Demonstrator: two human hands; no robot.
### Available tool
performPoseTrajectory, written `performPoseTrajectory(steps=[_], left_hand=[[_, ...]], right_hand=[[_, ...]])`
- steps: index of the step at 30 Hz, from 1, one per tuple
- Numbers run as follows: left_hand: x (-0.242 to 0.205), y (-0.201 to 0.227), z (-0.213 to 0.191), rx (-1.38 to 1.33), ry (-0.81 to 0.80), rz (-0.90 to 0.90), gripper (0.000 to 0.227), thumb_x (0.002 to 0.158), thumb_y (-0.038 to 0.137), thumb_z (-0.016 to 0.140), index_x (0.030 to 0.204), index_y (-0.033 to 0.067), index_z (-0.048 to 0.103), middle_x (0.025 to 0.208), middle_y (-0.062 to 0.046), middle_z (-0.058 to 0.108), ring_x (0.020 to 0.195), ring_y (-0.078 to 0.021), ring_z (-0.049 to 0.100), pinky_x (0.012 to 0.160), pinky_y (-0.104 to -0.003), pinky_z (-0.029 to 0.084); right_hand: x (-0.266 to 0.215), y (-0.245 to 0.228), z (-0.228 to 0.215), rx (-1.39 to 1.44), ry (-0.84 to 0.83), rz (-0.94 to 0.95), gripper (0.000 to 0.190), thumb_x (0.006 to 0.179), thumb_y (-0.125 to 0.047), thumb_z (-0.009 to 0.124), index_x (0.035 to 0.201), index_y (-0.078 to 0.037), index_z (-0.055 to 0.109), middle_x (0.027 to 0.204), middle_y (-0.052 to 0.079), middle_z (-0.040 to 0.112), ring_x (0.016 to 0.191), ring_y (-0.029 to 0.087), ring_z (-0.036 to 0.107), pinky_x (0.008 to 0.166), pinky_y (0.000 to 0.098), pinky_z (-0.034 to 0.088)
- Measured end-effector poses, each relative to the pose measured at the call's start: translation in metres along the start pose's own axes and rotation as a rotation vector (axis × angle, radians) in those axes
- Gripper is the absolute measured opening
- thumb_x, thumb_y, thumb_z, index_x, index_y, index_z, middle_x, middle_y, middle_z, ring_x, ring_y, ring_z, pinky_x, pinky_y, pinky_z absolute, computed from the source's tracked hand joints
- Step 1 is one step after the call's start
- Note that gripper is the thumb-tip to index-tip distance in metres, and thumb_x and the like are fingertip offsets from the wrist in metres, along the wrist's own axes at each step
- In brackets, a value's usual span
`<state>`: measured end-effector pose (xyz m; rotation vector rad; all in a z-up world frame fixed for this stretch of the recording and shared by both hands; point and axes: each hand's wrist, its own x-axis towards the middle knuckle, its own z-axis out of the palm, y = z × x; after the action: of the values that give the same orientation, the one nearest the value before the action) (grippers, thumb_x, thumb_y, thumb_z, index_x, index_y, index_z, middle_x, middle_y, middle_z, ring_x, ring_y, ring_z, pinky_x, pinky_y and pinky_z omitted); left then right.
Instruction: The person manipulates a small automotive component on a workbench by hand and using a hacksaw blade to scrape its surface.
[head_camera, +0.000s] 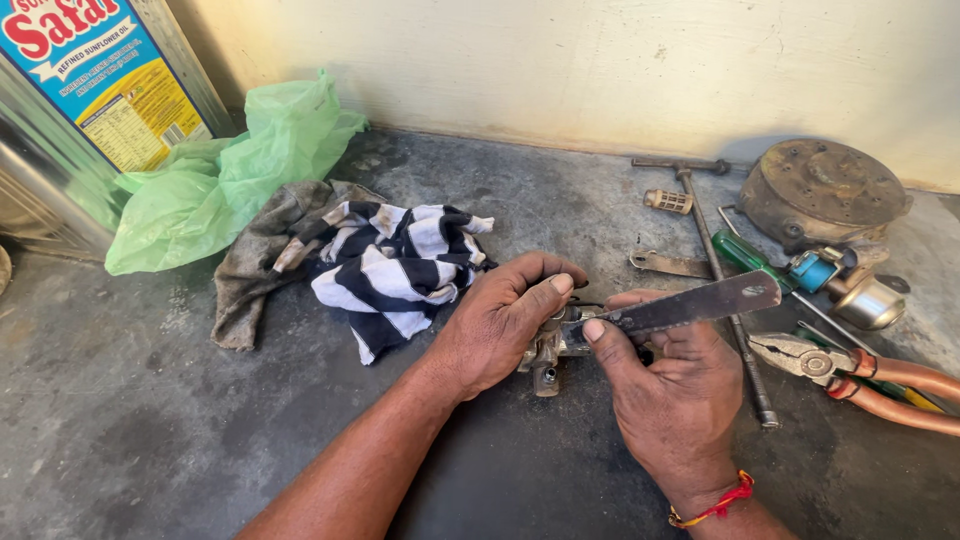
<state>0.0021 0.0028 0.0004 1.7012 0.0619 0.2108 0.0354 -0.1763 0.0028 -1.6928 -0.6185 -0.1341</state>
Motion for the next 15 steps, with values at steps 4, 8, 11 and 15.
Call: performPoseTrajectory(steps=[4, 8, 11, 15], left_hand=[[0.000, 0.001, 0.002, 0.006, 0.004, 0.011, 0.044, 0.101, 0.038, 0.052, 0.125, 0.0039, 0.068, 0.108, -0.011, 0.072, 0.105, -0.0180, 0.067, 0.090, -0.035, 0.056], [0.001, 0.000, 0.001, -0.003, -0.006, -0.002, 0.045, 0.101, 0.039, 0.052, 0.125, 0.0045, 0.068, 0.107, -0.010, 0.071, 0.103, -0.0172, 0.066, 0.090, -0.034, 0.056], [0.000, -0.001, 0.000, -0.035, -0.013, 0.008, 0.045, 0.101, 0.039, 0.053, 0.124, 0.0036, 0.068, 0.108, -0.010, 0.071, 0.104, -0.0172, 0.066, 0.090, -0.034, 0.056], [0.001, -0.002, 0.000, -0.040, -0.010, -0.016, 0.045, 0.101, 0.039, 0.053, 0.125, 0.0042, 0.068, 0.107, -0.011, 0.071, 0.103, -0.0179, 0.066, 0.089, -0.035, 0.055]], right_hand=[[0.001, -0.007, 0.000, -0.017, -0.006, -0.003, 0.018, 0.091, -0.001, 0.076, 0.107, 0.000, 0.067, 0.088, 0.008, 0.074, 0.078, 0.009, 0.069, 0.063, 0.0223, 0.056], [0.004, -0.012, 0.001, -0.220, -0.070, 0.214, 0.015, 0.087, -0.007, 0.080, 0.099, -0.005, 0.072, 0.073, 0.006, 0.075, 0.063, 0.012, 0.070, 0.052, 0.0253, 0.054], [0.003, -0.010, 0.000, -0.131, -0.071, 0.083, 0.014, 0.084, -0.009, 0.079, 0.096, -0.007, 0.071, 0.081, 0.003, 0.074, 0.072, 0.010, 0.072, 0.062, 0.0257, 0.058], [0.002, -0.006, -0.003, -0.191, -0.017, -0.180, 0.011, 0.090, -0.010, 0.078, 0.097, -0.007, 0.071, 0.085, 0.003, 0.076, 0.077, 0.011, 0.073, 0.105, 0.0373, 0.053]])
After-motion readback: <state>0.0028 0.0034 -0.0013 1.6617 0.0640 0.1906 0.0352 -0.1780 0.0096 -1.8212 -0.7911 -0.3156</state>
